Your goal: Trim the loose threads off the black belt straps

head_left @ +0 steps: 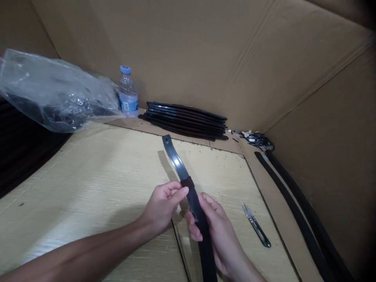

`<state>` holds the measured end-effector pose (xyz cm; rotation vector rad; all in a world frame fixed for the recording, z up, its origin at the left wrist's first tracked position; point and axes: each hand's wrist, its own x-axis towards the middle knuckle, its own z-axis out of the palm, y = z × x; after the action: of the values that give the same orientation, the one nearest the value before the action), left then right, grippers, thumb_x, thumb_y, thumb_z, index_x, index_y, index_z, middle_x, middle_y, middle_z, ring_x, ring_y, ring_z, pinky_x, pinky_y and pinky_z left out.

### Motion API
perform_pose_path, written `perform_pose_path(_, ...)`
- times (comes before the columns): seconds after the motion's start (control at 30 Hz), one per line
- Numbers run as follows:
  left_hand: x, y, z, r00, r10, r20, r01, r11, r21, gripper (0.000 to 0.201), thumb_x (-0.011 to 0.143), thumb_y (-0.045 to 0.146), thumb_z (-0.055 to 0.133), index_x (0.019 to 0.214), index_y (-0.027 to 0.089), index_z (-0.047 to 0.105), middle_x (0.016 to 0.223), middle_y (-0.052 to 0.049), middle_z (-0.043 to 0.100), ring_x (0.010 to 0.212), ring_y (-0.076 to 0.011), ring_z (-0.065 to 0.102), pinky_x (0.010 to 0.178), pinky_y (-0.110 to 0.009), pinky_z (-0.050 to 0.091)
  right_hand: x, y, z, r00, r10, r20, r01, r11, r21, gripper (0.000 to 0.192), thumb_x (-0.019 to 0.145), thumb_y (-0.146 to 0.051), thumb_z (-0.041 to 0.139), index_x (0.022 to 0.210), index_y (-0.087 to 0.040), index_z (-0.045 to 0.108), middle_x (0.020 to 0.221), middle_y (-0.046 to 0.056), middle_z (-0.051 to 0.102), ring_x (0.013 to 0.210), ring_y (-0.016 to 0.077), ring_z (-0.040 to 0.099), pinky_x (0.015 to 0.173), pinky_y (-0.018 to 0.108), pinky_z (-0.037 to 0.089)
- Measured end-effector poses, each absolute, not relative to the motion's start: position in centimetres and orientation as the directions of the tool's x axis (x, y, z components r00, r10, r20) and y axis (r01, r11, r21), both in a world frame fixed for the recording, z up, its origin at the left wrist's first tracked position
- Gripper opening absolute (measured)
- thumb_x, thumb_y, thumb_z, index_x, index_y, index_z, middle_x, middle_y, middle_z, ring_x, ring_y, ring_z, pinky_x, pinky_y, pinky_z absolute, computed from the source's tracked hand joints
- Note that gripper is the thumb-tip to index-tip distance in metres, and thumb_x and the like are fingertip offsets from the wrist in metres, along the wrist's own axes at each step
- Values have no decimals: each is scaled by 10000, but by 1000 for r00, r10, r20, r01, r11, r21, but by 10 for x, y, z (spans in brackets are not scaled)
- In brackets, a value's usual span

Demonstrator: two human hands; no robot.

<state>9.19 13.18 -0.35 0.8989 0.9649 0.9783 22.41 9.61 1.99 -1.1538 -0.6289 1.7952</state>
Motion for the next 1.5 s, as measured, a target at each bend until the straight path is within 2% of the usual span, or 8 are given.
perform_pose_path(0.3,95,131,-6,142,949,-281,-203,306,930,321,803,419,585,629,165,495,423,95,303,390,-48,229,395,-198,192,217,92,18,-137,892,-430,-378,-448,-810,330,846,-477,555,753,-184,435,592,-7,575,387,57,428,376,169,321)
perform_pose_path(0.43,92,138,-10,246,940,-238,-333,312,890,348,807,411,597,618,170,433,428,100,282,387,-41,191,385,-203,157,224,94,22,-160,896,-415,-381,-444,-811,305,845,-429,569,729,-181,434,598,1,592,376,49,424,368,156,306)
perform_pose_path(0.7,84,145,-12,470,865,-176,-510,429,746,265,800,312,632,691,150,454,467,116,213,409,-24,123,389,-179,102,236,102,27,-200,902,-383,-328,-430,-841,309,807,-406,616,687,-167,462,600,10,605,353,41,412,350,154,286)
perform_pose_path(1.0,85,144,-12,381,901,-208,-529,397,750,311,779,289,664,608,147,446,428,106,251,387,-16,141,378,-171,119,236,98,30,-84,931,-355,-163,-364,-917,364,794,-455,630,647,-131,552,549,12,588,380,45,434,372,160,307)
perform_pose_path(1.17,84,143,-8,364,902,-235,-616,422,665,289,783,371,638,696,110,553,470,109,213,408,-22,103,373,-170,97,236,99,29,-116,936,-333,-156,-349,-924,343,743,-438,696,894,-142,612,614,10,615,420,58,456,385,164,327)
perform_pose_path(1.3,84,143,-10,354,920,-167,-584,357,729,324,728,396,696,673,118,538,438,109,254,389,-16,144,373,-168,115,236,98,25,-141,920,-365,-176,-386,-905,407,730,-401,724,1029,-151,605,594,-25,574,433,50,440,407,162,334)
perform_pose_path(1.4,85,142,-12,350,923,-162,-500,330,800,318,692,346,738,642,126,515,414,97,326,368,-12,200,372,-172,140,237,97,21,-198,898,-393,-170,-426,-889,315,714,-372,744,894,-139,630,543,-64,477,432,32,394,417,154,332)
perform_pose_path(1.5,85,141,-10,367,912,-184,-474,354,806,329,652,344,767,663,119,528,439,87,374,371,-9,217,370,-171,129,240,98,20,-271,869,-414,-144,-462,-875,287,682,-339,770,673,-131,572,506,-78,424,403,16,345,387,142,312)
